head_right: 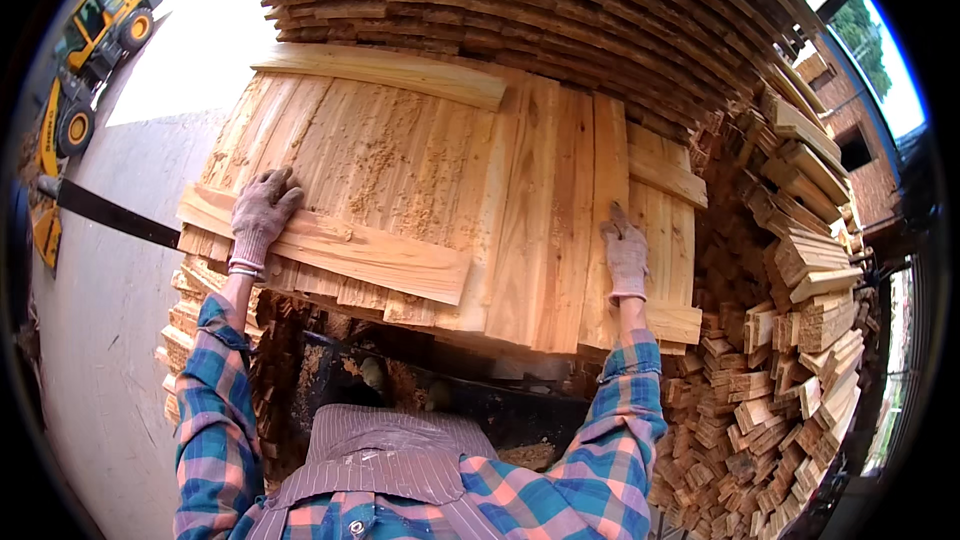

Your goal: The person repeatedly picks up wooden planks from a forklift pallet and stacks them onto a growing pile. The worker wears gloves and a plaid shirt, handling the lumber with both hands to align and place each piece. The task involves continuous lifting and stacking of the wood in a warehouse environment.

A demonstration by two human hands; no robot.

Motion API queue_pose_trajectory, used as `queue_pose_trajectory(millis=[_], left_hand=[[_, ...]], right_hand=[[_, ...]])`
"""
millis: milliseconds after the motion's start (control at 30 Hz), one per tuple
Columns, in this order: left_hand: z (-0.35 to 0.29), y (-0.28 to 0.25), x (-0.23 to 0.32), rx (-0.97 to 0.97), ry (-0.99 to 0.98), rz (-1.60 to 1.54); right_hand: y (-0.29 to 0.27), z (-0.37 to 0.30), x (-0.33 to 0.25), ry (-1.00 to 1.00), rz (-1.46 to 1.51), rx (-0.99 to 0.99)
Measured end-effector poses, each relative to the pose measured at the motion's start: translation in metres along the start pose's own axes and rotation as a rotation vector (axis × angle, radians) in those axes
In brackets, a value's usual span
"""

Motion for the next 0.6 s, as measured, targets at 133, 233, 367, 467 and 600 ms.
queue_pose_trajectory(millis=[133, 233, 367, 467, 600], left_hand=[[-0.006, -0.008, 0.003, -0.006, -0.010, -0.038], [0.002, 0.004, 0.012, -0.124, -0.016, -0.055], [-0.010, -0.002, -0.002, -0.172, -0.070, -0.037], [-0.008, 0.005, -0.008, -0.176, -0.055, -0.079], [-0.024, -0.025, -0.025, 0.247, 0.035, -0.441]], right_hand=[[0.001, -0.012, -0.016, -0.214, 0.103, -0.151], [-0.010, -0.014, 0.066, -0.218, -0.006, -0.222], [-0.014, 0.010, -0.002, -0.234, -0.268, -0.251], [-0.015, 0.013, -0.101, -0.340, -0.312, -0.283], [0.051, -0.059, -0.317, -0.212, 0.232, -0.480]])
Point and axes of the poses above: each hand's wrist, its own z-axis towards the middle knuckle, its own y-axis out of the palm, x = y × z, the point moved 10 cm from there along z, towards the middle knuckle, and after that the axes turned 10 degrees about -y, right-handed, at the moved point
